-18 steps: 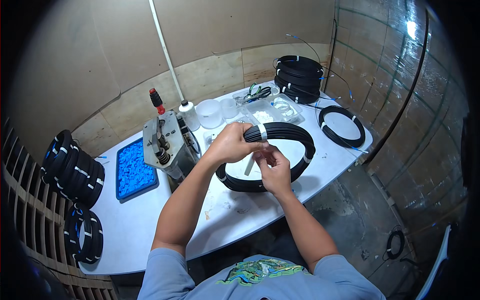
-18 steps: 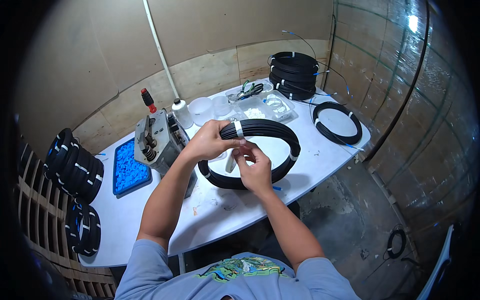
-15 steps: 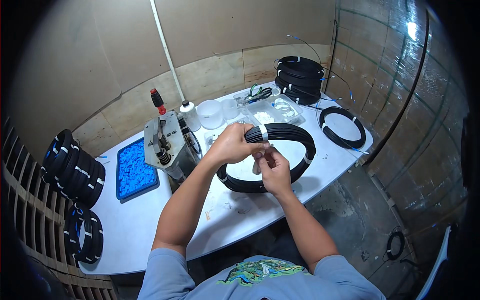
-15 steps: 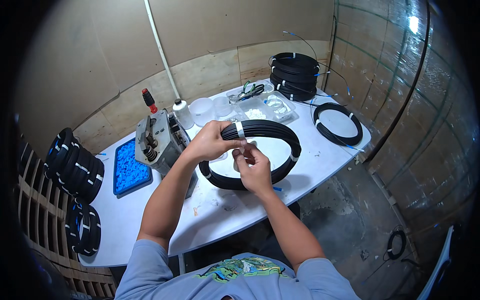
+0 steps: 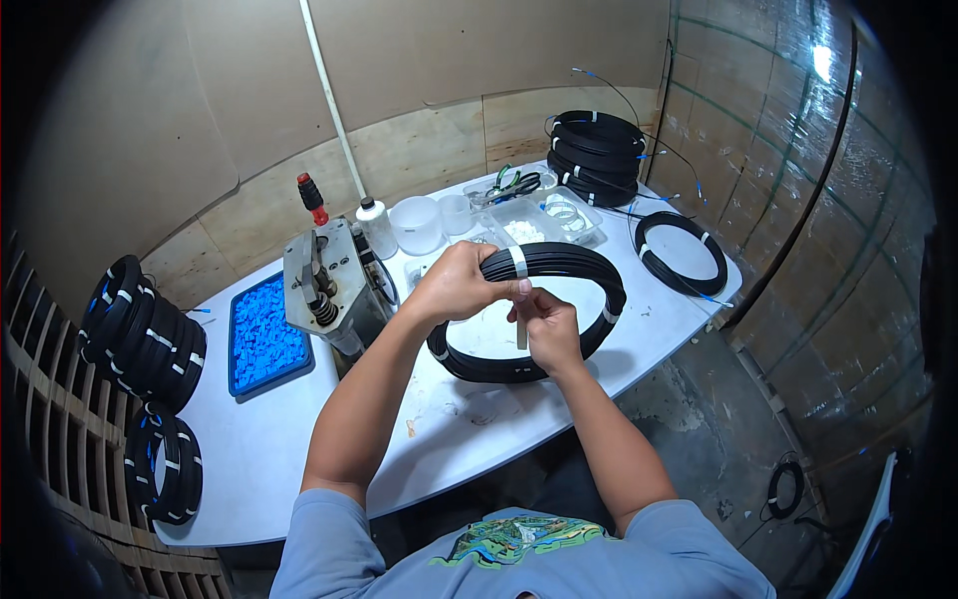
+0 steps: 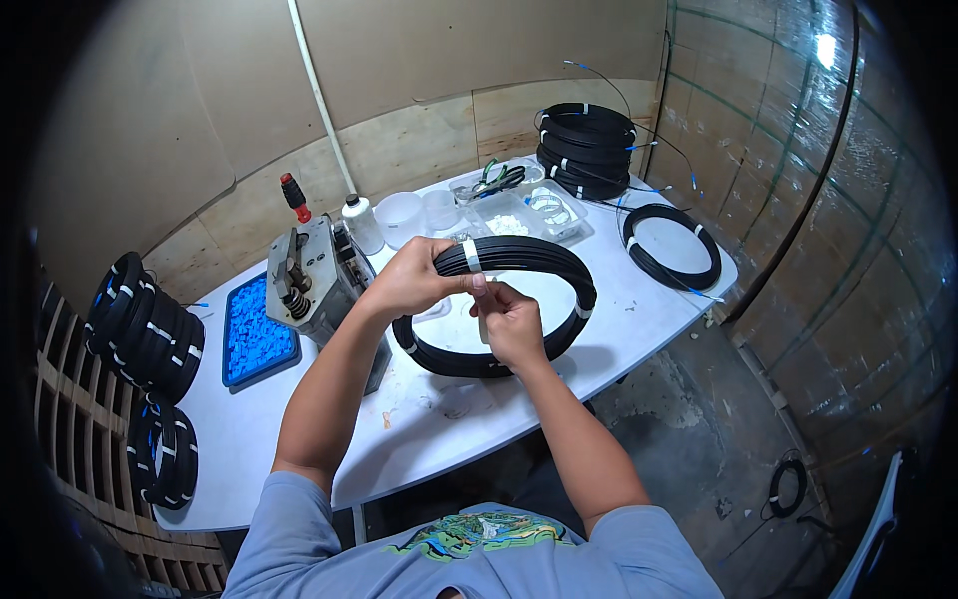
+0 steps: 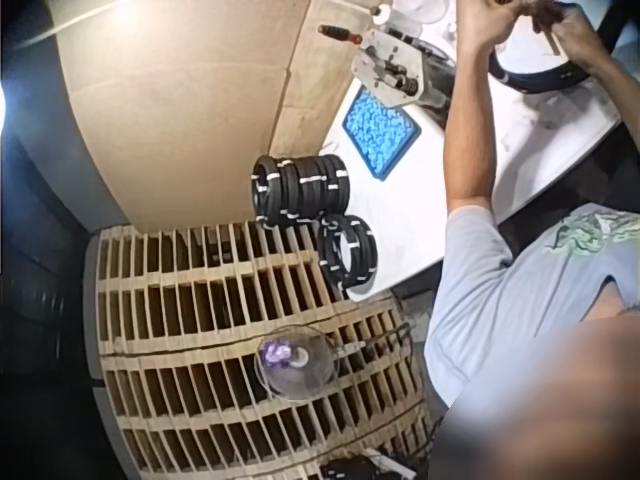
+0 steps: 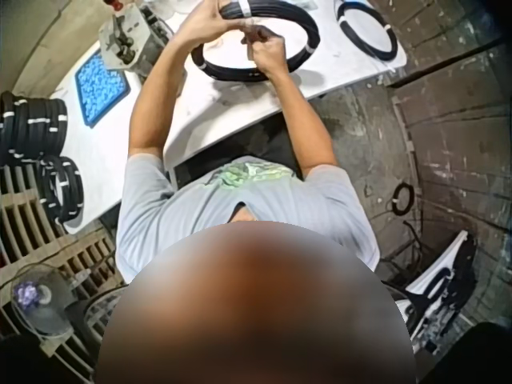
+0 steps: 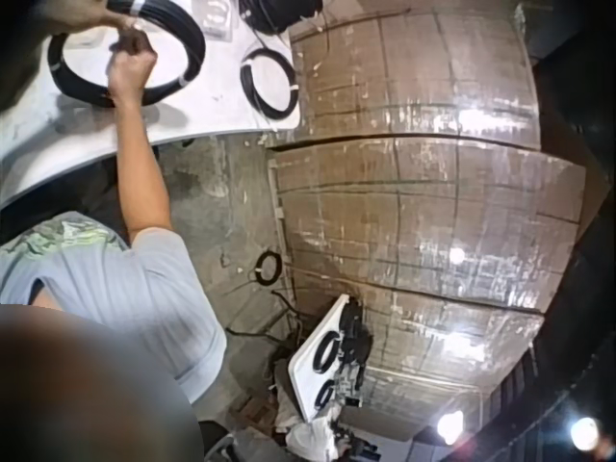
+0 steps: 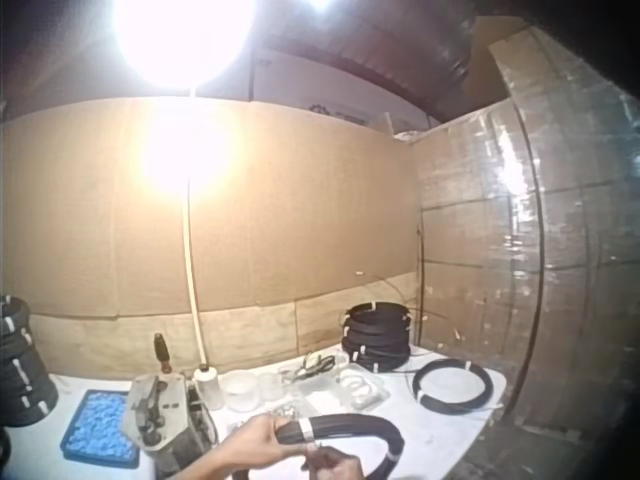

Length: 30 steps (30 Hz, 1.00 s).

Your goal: The person is manually applying white tape to several points on a coil of black wire to secure its shape.

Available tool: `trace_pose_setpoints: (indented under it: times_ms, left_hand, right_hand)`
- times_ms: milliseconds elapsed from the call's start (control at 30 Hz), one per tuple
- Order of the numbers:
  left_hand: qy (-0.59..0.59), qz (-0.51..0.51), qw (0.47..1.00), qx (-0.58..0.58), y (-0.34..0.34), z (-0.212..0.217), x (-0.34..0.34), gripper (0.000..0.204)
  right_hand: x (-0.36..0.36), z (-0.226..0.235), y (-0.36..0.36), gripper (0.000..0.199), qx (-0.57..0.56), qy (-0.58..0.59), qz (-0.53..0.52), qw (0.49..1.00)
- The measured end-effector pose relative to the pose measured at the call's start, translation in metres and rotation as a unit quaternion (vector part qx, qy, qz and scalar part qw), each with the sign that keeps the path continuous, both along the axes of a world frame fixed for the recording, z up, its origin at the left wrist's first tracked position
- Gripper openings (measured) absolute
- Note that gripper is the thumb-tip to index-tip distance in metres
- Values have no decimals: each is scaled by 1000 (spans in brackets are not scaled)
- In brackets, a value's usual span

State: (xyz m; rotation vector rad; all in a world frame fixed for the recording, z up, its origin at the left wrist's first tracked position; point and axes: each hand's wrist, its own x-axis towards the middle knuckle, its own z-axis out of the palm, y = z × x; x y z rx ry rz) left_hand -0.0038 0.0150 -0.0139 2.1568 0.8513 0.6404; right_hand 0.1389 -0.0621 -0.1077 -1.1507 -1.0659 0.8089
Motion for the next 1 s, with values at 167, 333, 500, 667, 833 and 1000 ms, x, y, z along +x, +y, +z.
trace_pose_setpoints:
  times_ms: [167,333,500,667,833,1000]
  left_hand:
    - [54,42,995,72,-25,19,11,38]
    - [24,72,987,144,-25,9,5,29]
    - [28,105,964,242,-21,-3,6,25]
    - [23,130,961,242,-19,-6,-1,24]
    - [41,111,969,218,-29,2,4,23]
    - [28,97,963,248,-38,4,16,17]
  right_hand:
    - [30,-18,41,21,105,15,32,994]
    - [39,28,43,61,43,1,100,994]
    - [33,-2,31,70,25,-237,-93,967]
    - [28,50,-50,20,109,-309,-27,944]
    - [54,138,-29,27,133,-353,-63,924]
    - [90,138,51,72,-283,-340,357,822]
